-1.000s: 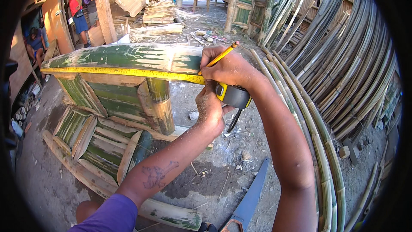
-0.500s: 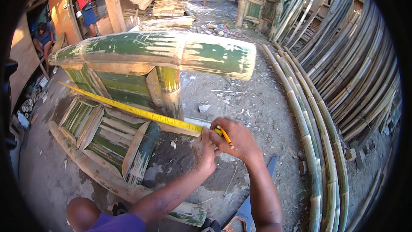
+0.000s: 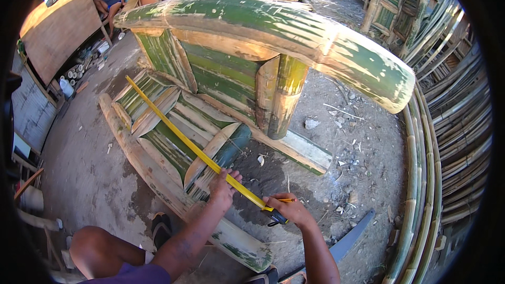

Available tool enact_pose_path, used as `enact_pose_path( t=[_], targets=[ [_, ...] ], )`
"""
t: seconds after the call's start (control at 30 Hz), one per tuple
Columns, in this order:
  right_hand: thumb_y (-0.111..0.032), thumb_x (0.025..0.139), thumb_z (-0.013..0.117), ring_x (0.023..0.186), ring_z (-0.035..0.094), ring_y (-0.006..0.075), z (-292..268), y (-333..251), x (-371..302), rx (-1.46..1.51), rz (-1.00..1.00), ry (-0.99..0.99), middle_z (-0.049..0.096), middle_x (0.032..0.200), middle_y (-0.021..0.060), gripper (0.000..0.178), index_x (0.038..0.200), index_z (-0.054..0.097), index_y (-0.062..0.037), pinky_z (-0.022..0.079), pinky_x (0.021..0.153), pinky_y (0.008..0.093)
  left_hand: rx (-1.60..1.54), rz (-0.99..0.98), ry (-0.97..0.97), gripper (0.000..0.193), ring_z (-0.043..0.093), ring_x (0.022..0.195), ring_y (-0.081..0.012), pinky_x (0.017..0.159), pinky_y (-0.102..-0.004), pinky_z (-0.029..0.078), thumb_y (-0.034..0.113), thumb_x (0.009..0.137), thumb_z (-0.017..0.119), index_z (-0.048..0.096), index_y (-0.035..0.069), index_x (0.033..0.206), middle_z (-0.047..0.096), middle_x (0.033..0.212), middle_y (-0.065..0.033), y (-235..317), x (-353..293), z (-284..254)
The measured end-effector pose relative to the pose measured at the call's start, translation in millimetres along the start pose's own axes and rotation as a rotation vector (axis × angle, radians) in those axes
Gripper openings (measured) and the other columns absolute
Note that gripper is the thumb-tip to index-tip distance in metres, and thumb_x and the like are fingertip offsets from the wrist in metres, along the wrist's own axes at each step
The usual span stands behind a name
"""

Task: The person measures and marks a bamboo piece with a tape measure and pencil, then uses a hand saw to cut the bamboo into smaller sections. The person sits on the ground while working and later uses a hammer and a blue tool to adjust the bamboo pieces.

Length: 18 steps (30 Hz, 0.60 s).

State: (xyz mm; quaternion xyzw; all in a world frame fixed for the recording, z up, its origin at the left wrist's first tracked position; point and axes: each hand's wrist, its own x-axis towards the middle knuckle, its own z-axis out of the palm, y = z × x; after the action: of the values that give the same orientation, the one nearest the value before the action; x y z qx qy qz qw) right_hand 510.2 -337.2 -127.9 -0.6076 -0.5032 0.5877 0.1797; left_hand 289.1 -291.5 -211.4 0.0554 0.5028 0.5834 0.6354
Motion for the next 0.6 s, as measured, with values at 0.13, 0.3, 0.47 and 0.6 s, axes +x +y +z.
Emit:
enact_pose_path(
  t=[0.13,0.3,0.47,0.6],
  targets=[
    [-0.042,0.092,0.068,0.079,0.064,0.0115,8.4,-6.4,0.8,0.023,-0.005,-0.037,0.073,0.086,0.0059,0.044,0.105,0.075,-0.0006,0.050,0.073,0.0256,-0.020,-0.028,0.055,0.034,0.068,0.097,-0.0264,0.090,-0.0405,0.054,0.034,0.108,0.044,0.051,0.003,0.121,0.067,0.108,-0.0140,9.5,14.5,-17.5],
    [-0.042,0.091,0.068,0.078,0.064,0.0121,5.4,-4.2,-7.0,-0.016,0.000,0.024,0.073,0.085,0.0052,0.044,0.105,0.076,-0.0014,0.050,0.073,0.0264,0.046,-0.044,0.022,0.035,0.066,0.104,-0.0278,0.096,-0.0451,0.052,0.037,0.108,0.044,0.050,0.004,0.119,0.066,0.114,-0.0136,-1.6,-4.3,-11.5],
    [-0.045,0.090,0.069,0.077,0.063,0.0126,-7.3,17.0,-12.7,0.087,0.047,0.079,0.072,0.085,0.0047,0.046,0.105,0.076,-0.0019,0.050,0.072,0.0270,0.192,-0.174,-0.150,0.036,0.066,0.108,-0.0252,0.097,-0.0426,0.052,0.035,0.108,0.045,0.052,0.003,0.122,0.066,0.117,-0.0133,-60.0,-48.9,27.5],
    [-0.049,0.089,0.070,0.079,0.062,0.0126,-22.3,53.2,-27.8,0.184,0.062,0.251,0.072,0.088,0.0047,0.049,0.103,0.076,-0.0018,0.049,0.071,0.0270,0.381,-0.266,-0.258,0.034,0.066,0.106,-0.0185,0.095,-0.0392,0.051,0.036,0.106,0.049,0.058,0.007,0.121,0.068,0.115,-0.0073,-106.9,-67.5,53.8]
  ],
)
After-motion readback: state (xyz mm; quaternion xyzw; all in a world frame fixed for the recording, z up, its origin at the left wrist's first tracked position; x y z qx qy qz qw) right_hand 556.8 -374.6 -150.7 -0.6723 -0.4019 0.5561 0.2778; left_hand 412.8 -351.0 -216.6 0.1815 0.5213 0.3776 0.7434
